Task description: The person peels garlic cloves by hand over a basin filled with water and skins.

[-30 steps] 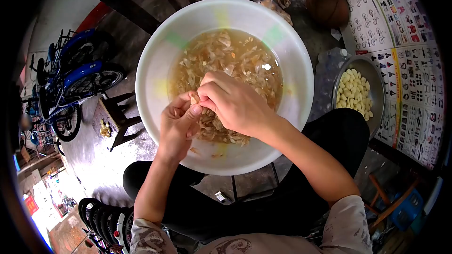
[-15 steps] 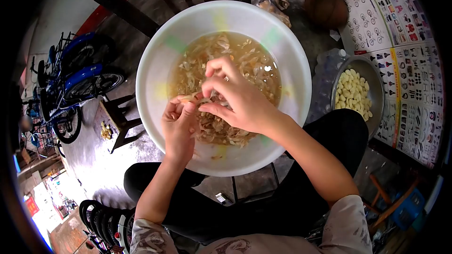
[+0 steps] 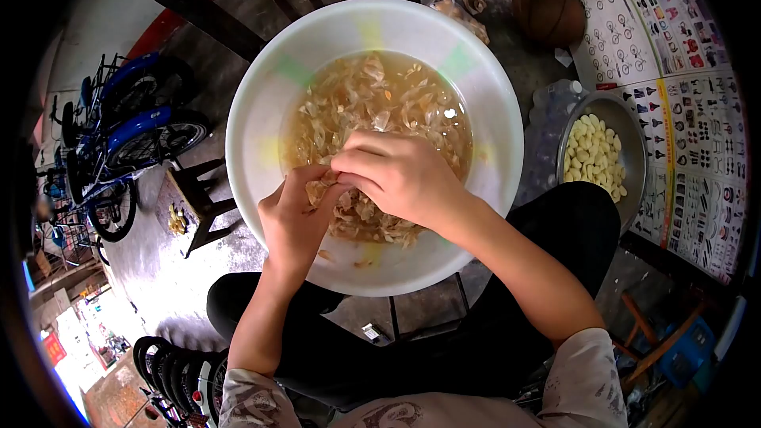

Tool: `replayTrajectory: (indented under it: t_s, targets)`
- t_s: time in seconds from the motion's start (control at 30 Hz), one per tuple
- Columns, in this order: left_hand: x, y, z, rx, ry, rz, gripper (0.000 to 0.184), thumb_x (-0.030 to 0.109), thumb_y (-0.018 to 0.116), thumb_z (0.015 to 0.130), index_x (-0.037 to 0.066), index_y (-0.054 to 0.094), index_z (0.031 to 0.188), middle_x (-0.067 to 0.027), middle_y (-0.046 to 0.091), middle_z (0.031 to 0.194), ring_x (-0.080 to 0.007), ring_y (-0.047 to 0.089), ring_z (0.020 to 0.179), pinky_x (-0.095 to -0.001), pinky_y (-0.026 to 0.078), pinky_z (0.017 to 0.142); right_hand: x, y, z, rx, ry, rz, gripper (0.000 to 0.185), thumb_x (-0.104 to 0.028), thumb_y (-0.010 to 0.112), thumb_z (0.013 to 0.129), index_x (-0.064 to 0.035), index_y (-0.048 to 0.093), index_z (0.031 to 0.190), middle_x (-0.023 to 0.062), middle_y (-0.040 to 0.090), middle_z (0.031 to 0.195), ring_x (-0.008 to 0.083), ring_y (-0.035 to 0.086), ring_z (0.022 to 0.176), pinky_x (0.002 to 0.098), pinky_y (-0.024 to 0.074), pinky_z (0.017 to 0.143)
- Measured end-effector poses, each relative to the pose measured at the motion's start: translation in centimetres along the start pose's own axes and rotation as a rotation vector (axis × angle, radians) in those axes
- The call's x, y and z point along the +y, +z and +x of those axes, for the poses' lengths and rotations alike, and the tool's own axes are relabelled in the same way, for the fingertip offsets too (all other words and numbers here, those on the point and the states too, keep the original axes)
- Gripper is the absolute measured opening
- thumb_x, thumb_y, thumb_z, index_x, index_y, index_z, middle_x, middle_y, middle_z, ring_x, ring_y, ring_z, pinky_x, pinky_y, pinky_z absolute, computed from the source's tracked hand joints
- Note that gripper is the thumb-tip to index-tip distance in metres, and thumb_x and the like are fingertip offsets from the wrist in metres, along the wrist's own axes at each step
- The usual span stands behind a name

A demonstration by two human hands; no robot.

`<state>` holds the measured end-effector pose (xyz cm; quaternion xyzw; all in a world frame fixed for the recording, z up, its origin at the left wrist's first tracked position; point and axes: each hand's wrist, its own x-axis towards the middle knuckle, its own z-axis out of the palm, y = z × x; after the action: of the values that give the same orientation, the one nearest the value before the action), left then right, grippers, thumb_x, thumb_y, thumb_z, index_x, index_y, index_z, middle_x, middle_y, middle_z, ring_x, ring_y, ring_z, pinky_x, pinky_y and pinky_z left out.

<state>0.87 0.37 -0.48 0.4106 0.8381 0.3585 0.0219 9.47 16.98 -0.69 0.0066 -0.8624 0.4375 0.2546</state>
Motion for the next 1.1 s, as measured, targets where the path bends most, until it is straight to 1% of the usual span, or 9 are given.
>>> replayTrajectory:
  t_s: [0.13,0.37,0.47,0.53,0.67,0.77,0.83,0.93,1.1]
  targets:
    - [0.2,-0.2,0.2,-0.008,0.11,0.091,0.027,0.017,0.08,0.077,0.01,0.066,0.099,-0.0045,0.07,0.08,-0.0217,0.066,0.058,-0.0318,0.051,0.049,0.0,0.5,-0.7,-0.04,-0.038,-0.17,0.012,-0.005,0.068,0.077,-0.0061,0.065,0.088,0.0032,0.061,0.084,0.0219,0.065,0.067,0.0334,0.0531,0.056]
    - [0.3,0.4,0.4,-0.076,0.042,0.094,0.035,0.014,0.08,0.076,0.009,0.069,0.109,-0.0047,0.07,0.082,-0.024,0.067,0.061,-0.0319,0.052,0.052,0.2,0.5,-0.6,-0.198,0.052,-0.182,0.011,-0.002,0.063,0.079,-0.005,0.061,0.089,0.005,0.058,0.087,0.026,0.064,0.073,0.0376,0.0527,0.059]
    - [0.0,0.3,0.6,-0.114,-0.056,-0.173,0.03,0.011,0.078,0.08,0.005,0.07,0.108,-0.0058,0.072,0.087,-0.0192,0.068,0.065,-0.0287,0.053,0.056,0.2,0.4,-0.6,-0.2,0.156,-0.087,0.01,-0.003,0.063,0.084,-0.0053,0.056,0.092,0.0063,0.057,0.09,0.0289,0.063,0.076,0.0395,0.0513,0.061]
    - [0.6,-0.7,1.2,-0.284,-0.449,-0.587,0.032,0.007,0.072,0.088,0.003,0.066,0.119,-0.0093,0.073,0.096,-0.0032,0.057,0.06,-0.0203,0.042,0.047,0.1,0.0,-0.5,-0.197,0.21,-0.042,0.012,-0.005,0.062,0.089,-0.0056,0.051,0.093,0.007,0.055,0.091,0.03,0.061,0.075,0.0403,0.049,0.06]
    - [0.5,-1.2,1.7,-0.351,-0.577,-0.765,0.03,0.007,0.066,0.093,0.003,0.06,0.122,-0.0092,0.072,0.102,-0.0006,0.049,0.056,-0.0183,0.036,0.045,0.0,-0.2,0.0,-0.113,0.16,0.03,0.016,-0.005,0.062,0.089,-0.0057,0.046,0.091,0.0072,0.054,0.089,0.0304,0.059,0.074,0.041,0.0471,0.06]
    - [0.3,-1.3,1.6,-0.396,-0.621,-0.863,0.028,0.01,0.059,0.098,0.005,0.054,0.124,-0.0038,0.07,0.094,0.0004,0.04,0.051,-0.0177,0.03,0.042,-0.2,-0.3,0.1,-0.092,0.134,0.06,0.015,-0.002,0.062,0.089,-0.0052,0.047,0.092,0.0071,0.054,0.088,0.0288,0.059,0.075,0.0393,0.0473,0.063]
    - [-0.1,-1.3,1.1,-0.342,-0.722,-1.194,0.024,0.015,0.054,0.101,0.007,0.052,0.123,0.0021,0.061,0.085,0.0,0.03,0.048,-0.0177,0.024,0.041,-0.3,-0.4,0.3,-0.073,0.21,0.367,0.014,0.001,0.061,0.089,-0.0048,0.049,0.094,0.0071,0.055,0.089,0.0267,0.059,0.076,0.0372,0.0476,0.065]
    - [0.7,-1.7,1.2,-0.296,-0.791,-1.392,0.021,0.015,0.051,0.102,0.009,0.053,0.122,0.006,0.046,0.069,-0.0004,0.03,0.049,-0.0195,0.023,0.043,-0.6,-1.1,0.7,-0.112,0.15,0.399,0.014,0.003,0.06,0.089,-0.0043,0.051,0.096,0.0081,0.057,0.094,0.025,0.06,0.078,0.0351,0.0482,0.068]
    - [0.0,-1.5,1.2,-0.251,-0.841,-1.446,0.022,0.015,0.052,0.102,0.007,0.054,0.122,0.0048,0.051,0.072,-0.0002,0.033,0.05,-0.0187,0.025,0.044,-0.1,-1.0,0.7,-0.142,-0.02,0.326,0.015,0.004,0.063,0.087,-0.0033,0.055,0.098,0.0101,0.059,0.101,0.0219,0.063,0.085,0.0312,0.0518,0.071]
